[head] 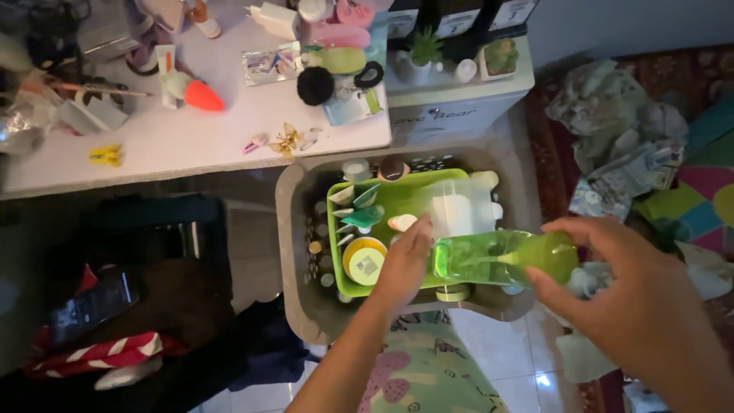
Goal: Organizing various skincare and cosmetic bottles into a storage tray within a rolling trolley.
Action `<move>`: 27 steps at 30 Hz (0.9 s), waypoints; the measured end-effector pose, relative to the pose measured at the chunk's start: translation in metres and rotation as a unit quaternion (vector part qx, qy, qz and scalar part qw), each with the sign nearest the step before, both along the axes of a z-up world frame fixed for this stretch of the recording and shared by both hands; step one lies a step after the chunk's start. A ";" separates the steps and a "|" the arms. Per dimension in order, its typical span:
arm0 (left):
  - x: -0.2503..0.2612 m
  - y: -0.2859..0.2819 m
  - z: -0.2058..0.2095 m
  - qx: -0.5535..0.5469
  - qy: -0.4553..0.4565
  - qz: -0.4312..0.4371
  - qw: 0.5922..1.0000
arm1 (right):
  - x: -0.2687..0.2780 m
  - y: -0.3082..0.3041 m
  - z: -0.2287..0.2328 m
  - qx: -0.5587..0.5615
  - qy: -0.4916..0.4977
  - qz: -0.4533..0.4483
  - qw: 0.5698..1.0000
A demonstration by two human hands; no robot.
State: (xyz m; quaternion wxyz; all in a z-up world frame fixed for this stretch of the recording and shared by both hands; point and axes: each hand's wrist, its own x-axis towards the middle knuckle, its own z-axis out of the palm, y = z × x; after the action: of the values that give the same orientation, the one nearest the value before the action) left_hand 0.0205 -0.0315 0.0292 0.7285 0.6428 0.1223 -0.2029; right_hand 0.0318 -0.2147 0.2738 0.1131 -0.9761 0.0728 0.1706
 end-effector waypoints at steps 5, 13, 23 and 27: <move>0.026 -0.005 0.028 0.117 0.000 -0.057 0.991 | -0.014 -0.011 -0.010 0.006 0.003 0.012 1.000; 0.033 -0.020 0.013 0.224 -0.011 -0.079 0.971 | -0.019 0.003 -0.061 0.039 0.008 0.057 0.998; 0.032 -0.014 0.032 0.221 0.004 -0.099 0.970 | -0.026 -0.002 -0.116 -0.020 -0.005 0.133 0.991; 0.032 -0.012 0.059 0.247 0.036 -0.118 0.961 | -0.030 -0.003 -0.142 0.005 -0.011 0.132 0.991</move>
State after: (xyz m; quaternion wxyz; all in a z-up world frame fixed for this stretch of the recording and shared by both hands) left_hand 0.0521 -0.0437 0.0880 0.5133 0.8046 0.1180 -0.2744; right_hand 0.0019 -0.2174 0.1320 0.0954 -0.9784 -0.0588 0.1735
